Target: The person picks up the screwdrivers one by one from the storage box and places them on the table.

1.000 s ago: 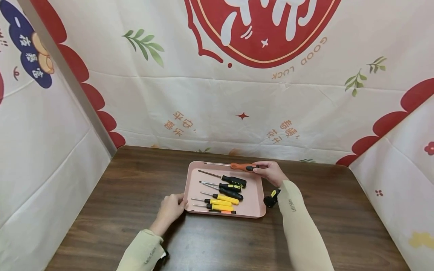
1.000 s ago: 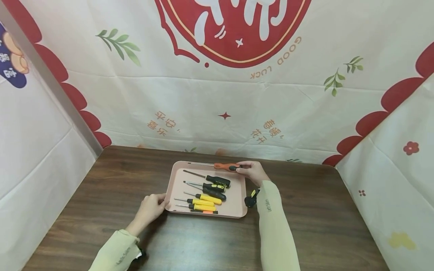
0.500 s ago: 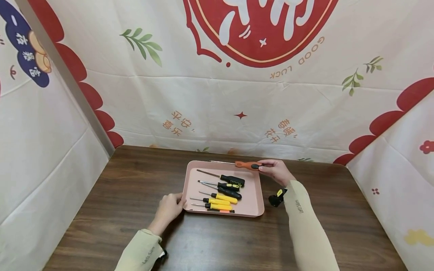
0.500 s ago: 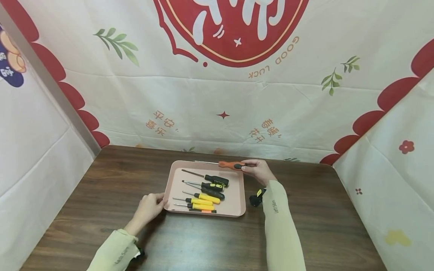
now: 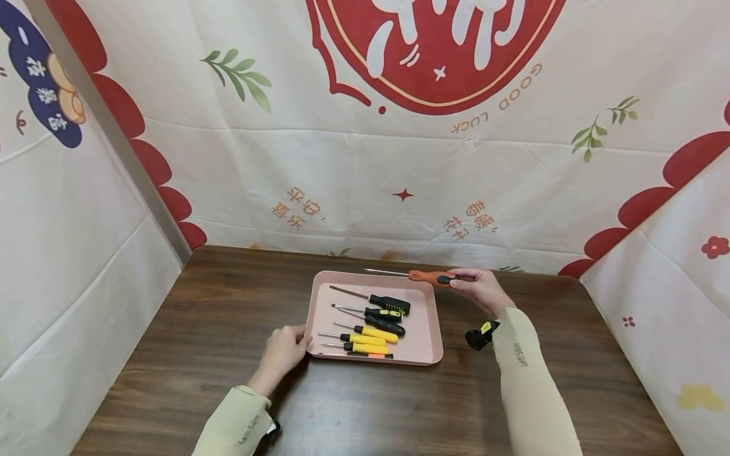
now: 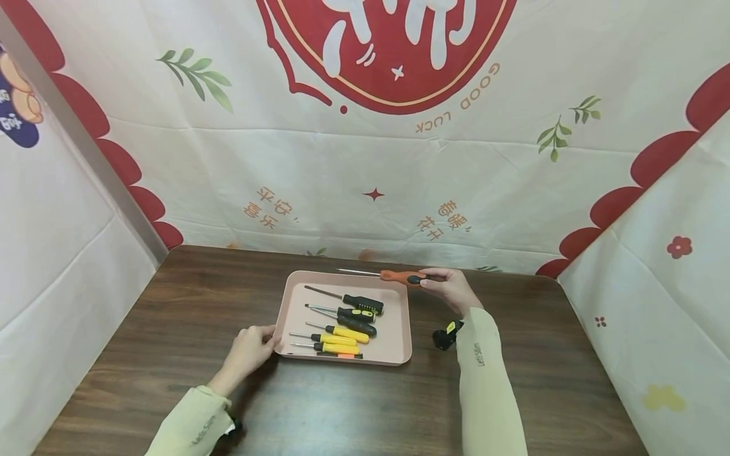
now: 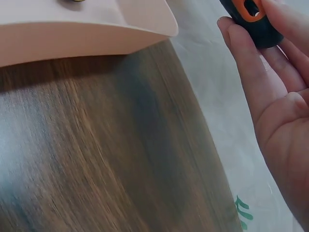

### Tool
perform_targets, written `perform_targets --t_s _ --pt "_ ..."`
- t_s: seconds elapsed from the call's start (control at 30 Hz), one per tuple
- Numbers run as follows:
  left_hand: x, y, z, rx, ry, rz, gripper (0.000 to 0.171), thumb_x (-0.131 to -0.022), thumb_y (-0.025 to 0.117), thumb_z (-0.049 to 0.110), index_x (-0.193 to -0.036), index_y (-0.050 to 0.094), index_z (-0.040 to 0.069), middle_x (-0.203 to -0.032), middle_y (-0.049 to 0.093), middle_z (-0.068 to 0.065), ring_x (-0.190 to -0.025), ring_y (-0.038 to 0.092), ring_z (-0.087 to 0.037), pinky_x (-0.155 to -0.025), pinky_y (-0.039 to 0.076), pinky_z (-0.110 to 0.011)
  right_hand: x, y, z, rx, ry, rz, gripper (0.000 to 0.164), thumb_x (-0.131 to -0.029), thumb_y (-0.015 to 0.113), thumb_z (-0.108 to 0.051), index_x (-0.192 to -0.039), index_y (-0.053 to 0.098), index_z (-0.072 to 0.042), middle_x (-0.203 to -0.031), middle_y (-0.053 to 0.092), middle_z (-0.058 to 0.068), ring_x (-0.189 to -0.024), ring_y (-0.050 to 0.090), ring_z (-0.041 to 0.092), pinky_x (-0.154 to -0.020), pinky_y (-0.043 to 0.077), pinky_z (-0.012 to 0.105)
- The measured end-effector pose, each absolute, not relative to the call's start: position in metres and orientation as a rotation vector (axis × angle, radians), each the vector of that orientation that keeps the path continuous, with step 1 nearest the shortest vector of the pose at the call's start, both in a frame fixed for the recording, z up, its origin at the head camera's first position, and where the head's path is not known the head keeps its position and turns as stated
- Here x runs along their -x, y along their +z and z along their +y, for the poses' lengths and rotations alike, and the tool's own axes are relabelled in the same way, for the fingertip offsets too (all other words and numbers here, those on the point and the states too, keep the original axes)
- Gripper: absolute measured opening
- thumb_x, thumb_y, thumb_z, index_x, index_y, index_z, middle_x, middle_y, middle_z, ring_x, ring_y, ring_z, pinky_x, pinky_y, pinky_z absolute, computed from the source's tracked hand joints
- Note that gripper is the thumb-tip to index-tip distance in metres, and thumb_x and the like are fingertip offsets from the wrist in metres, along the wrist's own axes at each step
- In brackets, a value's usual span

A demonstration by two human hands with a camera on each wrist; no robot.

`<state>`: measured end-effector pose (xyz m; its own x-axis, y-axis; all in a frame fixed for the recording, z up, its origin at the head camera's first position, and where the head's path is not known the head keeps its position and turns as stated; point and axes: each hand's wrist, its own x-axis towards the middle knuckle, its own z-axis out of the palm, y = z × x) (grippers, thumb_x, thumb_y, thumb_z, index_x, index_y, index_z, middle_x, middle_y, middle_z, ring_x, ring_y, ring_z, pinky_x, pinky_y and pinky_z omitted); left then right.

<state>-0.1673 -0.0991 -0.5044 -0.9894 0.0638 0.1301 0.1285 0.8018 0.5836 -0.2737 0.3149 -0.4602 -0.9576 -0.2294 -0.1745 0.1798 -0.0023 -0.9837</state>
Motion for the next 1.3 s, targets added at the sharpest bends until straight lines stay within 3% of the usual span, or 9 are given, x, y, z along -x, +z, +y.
perform_targets --t_s 0.2,0.43,0.67,1.0,1.3 --pt "0.168 -0.505 -0.100 0.169 -0.943 -2.866 0.012 -0.078 0.064 0.011 -0.088 0.071 0.010 -0.072 0.067 -0.004 -0.063 0.058 -0.022 -0.060 0.045 -0.042 0.269 -0.458 0.326 0.046 -2.093 1.967 0.025 -0.082 0.061 0.001 -0.099 0.070 -0.016 -0.095 0.066 -0.004 -0.087 0.064 0.008 -0.077 0.049 0.024" --pt "0.165 -0.505 -0.100 0.126 -0.978 -2.890 0.020 -0.079 0.064 0.011 -0.098 0.071 0.007 -0.080 0.069 -0.007 -0.070 0.061 -0.023 -0.064 0.047 -0.042 0.258 -0.456 0.348 0.096 -2.188 1.858 0.030 -0.085 0.056 0.004 -0.113 0.063 -0.004 -0.100 0.065 -0.003 -0.090 0.064 0.011 -0.080 0.048 0.025" --pt "0.166 -0.504 -0.100 0.130 -0.979 -2.885 0.021 -0.079 0.064 0.012 -0.098 0.071 0.008 -0.081 0.069 -0.008 -0.068 0.060 -0.021 -0.062 0.046 -0.042 0.249 -0.452 0.372 0.070 -2.250 1.782 0.029 -0.088 0.050 0.005 -0.105 0.069 -0.011 -0.101 0.063 -0.002 -0.089 0.065 0.012 -0.077 0.049 0.025" --pt "0.168 -0.504 -0.098 0.139 -0.969 -2.870 0.013 -0.079 0.065 0.012 -0.090 0.071 0.010 -0.070 0.067 -0.004 -0.061 0.056 -0.021 -0.058 0.045 -0.041 0.237 -0.454 0.397 0.032 -2.393 1.612 0.034 -0.090 0.042 0.009 -0.103 0.069 -0.009 -0.100 0.062 0.001 -0.088 0.065 0.016 -0.077 0.049 0.027" --pt "0.166 -0.504 -0.098 0.152 -0.960 -2.875 0.013 -0.080 0.064 0.012 -0.090 0.071 0.009 -0.073 0.067 -0.005 -0.064 0.059 -0.022 -0.059 0.045 -0.041 0.224 -0.457 0.417 -0.057 -2.452 1.558 0.034 -0.091 0.042 0.008 -0.102 0.070 -0.008 -0.097 0.063 0.002 -0.087 0.065 0.017 -0.075 0.049 0.027"
